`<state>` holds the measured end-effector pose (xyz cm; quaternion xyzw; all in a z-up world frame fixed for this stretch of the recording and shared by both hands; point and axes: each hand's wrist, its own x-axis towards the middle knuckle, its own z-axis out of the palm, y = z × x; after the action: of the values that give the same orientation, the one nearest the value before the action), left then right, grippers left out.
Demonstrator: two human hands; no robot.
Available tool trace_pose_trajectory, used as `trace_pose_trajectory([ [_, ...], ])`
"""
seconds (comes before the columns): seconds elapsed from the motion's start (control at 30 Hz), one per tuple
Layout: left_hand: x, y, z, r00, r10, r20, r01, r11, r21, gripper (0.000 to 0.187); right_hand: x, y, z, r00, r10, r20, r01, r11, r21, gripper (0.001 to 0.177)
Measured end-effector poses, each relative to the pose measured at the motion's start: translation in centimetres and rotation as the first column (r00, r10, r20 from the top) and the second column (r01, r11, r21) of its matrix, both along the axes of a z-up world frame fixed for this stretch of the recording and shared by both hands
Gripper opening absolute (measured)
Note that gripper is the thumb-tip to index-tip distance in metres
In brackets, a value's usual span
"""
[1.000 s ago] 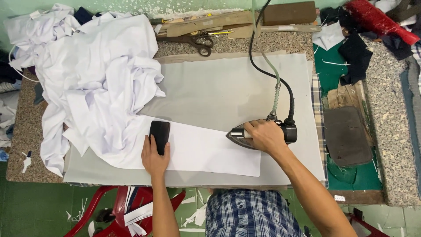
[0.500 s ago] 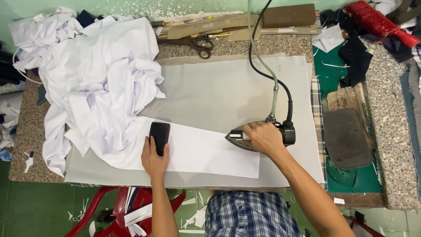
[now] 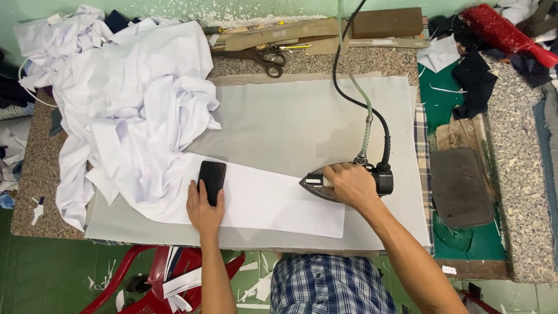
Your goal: The person irons a white garment on a table using a steam iron. They repeatedly smooth the fabric with one hand while moving the iron with the other, occasionally using a black rectangular object to press the fabric. The garment is repositioned several times during the process.
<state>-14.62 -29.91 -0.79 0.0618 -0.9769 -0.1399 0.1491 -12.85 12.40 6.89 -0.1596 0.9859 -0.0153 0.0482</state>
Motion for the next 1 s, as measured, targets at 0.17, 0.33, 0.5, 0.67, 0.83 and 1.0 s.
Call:
trace_pose_trajectory([
  [0.17,-0.2,0.0,-0.7,1.0,0.022,-0.003,-0.022,0.993,-0.119,0.071,-0.2,-0.5,2.7,0.999,0.002,0.042,-0.002,1.0,-0.01,0.035],
  [0.33,0.0,2.4,-0.7,0.999,-0.019,0.038,0.021,0.997,-0.068,0.068,-1.7,-0.1,5.9,0.96,0.011,0.28,0.009,0.997,-0.072,0.043],
  [0.5,1.1,11.4,2.9,0.847,-0.468,0.251,0.457,0.883,0.107,0.064,-3.3,1.1,8.6,0.815,0.153,0.559,0.083,0.924,-0.373,0.053],
  [0.67,-6.1,14.1,-2.2,0.843,-0.519,0.139,0.535,0.835,-0.127,0.062,-4.4,1.5,8.8,0.728,0.26,0.635,-0.009,0.929,-0.371,0.055],
  [0.83,-9.3,15.5,0.2,0.931,-0.364,0.02,0.361,0.914,-0.185,0.056,-5.0,0.8,8.8,0.701,0.219,0.679,-0.133,0.975,-0.178,0.06],
  [1.0,-3.9,12.2,-1.8,0.95,-0.311,-0.037,0.292,0.922,-0.255,0.052,-4.9,0.3,9.0,0.711,0.211,0.671,-0.101,0.975,-0.198,0.062],
])
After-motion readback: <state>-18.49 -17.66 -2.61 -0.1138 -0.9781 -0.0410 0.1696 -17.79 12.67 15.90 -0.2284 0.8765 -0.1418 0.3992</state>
